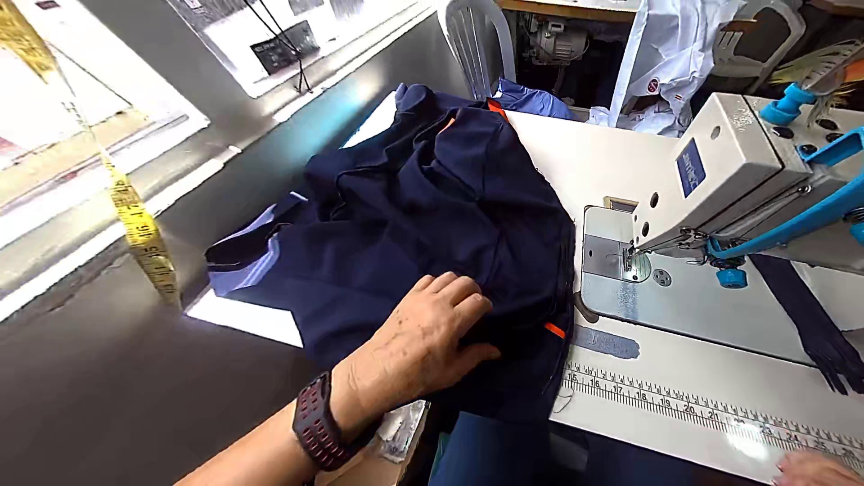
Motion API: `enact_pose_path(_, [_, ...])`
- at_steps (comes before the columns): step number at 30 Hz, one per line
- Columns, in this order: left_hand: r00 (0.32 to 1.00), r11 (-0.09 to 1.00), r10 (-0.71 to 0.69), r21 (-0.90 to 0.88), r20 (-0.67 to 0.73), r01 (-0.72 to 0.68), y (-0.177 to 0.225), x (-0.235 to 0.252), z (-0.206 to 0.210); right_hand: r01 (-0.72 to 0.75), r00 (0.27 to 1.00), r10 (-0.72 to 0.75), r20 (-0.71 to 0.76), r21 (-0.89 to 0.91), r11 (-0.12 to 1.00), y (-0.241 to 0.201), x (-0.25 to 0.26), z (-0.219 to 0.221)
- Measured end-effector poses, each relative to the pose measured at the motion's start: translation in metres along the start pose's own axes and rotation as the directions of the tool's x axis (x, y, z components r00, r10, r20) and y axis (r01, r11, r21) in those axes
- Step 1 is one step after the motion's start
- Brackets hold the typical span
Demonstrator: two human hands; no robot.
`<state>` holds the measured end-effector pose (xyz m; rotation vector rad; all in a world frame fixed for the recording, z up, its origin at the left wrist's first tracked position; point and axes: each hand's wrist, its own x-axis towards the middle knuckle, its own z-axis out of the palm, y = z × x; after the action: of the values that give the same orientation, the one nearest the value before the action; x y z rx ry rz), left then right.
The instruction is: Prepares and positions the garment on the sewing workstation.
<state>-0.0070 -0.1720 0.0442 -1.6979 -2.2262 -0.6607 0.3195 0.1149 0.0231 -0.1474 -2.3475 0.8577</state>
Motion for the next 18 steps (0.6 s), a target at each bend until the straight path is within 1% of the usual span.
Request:
enact_pose_path(1, [1.000, 1.000, -0.002, 0.025, 0.019, 0.002, -0.001, -0.010, 0.011, -0.002, 1.000, 0.002, 0.029, 0.001, 1.000, -0.008, 0.015, 0.010])
enact_pose_path(2, [1.000, 0.999, 0.000, 0.040, 0.012, 0.000, -0.001, -0.015, 0.020, 0.022, 0.998, -0.020, 0.058, -0.037, 0.999, -0.018, 0.033, 0.027])
enact_pose_path(4, [0.999, 0.998, 0.017, 0.067, -0.039, -0.015, -0.001, -0.009, 0.023, 0.131, 0.989, -0.117, 0.092, -0.162, 0.978, -0.038, 0.072, 0.076])
enact_pose_path(5, [0.997, 0.994, 0.029, 0.103, -0.075, -0.021, 0.003, -0.003, 0.017, 0.182, 0.982, -0.165, 0.088, -0.257, 0.949, -0.044, 0.089, 0.106])
enact_pose_path(7, [0.974, 0.979, 0.058, 0.203, -0.221, -0.012, 0.018, 0.010, 0.001, 0.229, 0.973, -0.219, 0.070, -0.393, 0.891, -0.048, 0.122, 0.158])
enact_pose_path(8, [0.947, 0.976, 0.071, 0.217, -0.313, -0.002, 0.030, 0.014, -0.006, 0.223, 0.974, -0.219, 0.060, -0.425, 0.877, -0.047, 0.140, 0.176])
enact_pose_path(9, [0.922, 0.982, 0.095, 0.187, -0.376, -0.024, 0.045, 0.014, -0.009, 0.192, 0.981, -0.181, 0.066, -0.420, 0.887, -0.045, 0.157, 0.187])
enact_pose_path(10, [0.911, 0.987, 0.140, 0.127, -0.388, -0.097, 0.059, 0.010, -0.006, 0.132, 0.990, -0.103, 0.094, -0.388, 0.912, -0.046, 0.171, 0.191])
enact_pose_path(11, [0.917, 0.981, 0.192, 0.035, -0.350, -0.192, 0.067, 0.005, 0.003, 0.036, 0.989, 0.011, 0.147, -0.315, 0.948, -0.052, 0.185, 0.189])
enact_pose_path(12, [0.932, 0.969, 0.209, -0.064, -0.295, -0.238, 0.068, 0.001, 0.017, -0.050, 0.979, 0.091, 0.180, -0.221, 0.974, -0.057, 0.196, 0.185])
enact_pose_path(13, [0.956, 0.976, 0.152, -0.116, -0.250, -0.185, 0.061, 0.000, 0.028, -0.111, 0.975, 0.129, 0.182, -0.101, 0.989, -0.061, 0.203, 0.180])
enact_pose_path(14, [0.977, 0.993, 0.029, -0.103, -0.212, -0.052, 0.049, 0.004, 0.032, -0.159, 0.976, 0.152, 0.154, 0.035, 0.987, -0.066, 0.207, 0.176])
enact_pose_path(15, [0.977, 0.991, -0.125, -0.059, -0.173, 0.116, 0.036, 0.014, 0.025, -0.202, 0.976, 0.183, 0.114, 0.182, 0.962, -0.068, 0.209, 0.174])
enact_pose_path(16, [0.955, 0.963, -0.269, -0.009, -0.126, 0.270, 0.021, 0.027, 0.009, -0.260, 0.966, 0.238, 0.105, 0.334, 0.906, -0.069, 0.209, 0.172])
enact_pose_path(17, [0.924, 0.926, -0.377, 0.012, -0.062, 0.378, 0.008, 0.042, -0.017, -0.323, 0.946, 0.300, 0.124, 0.466, 0.824, -0.070, 0.206, 0.171])
enact_pose_path(18, [0.881, 0.879, -0.473, -0.063, 0.001, 0.472, -0.003, 0.058, -0.048, -0.381, 0.920, 0.360, 0.154, 0.570, 0.728, -0.071, 0.203, 0.170])
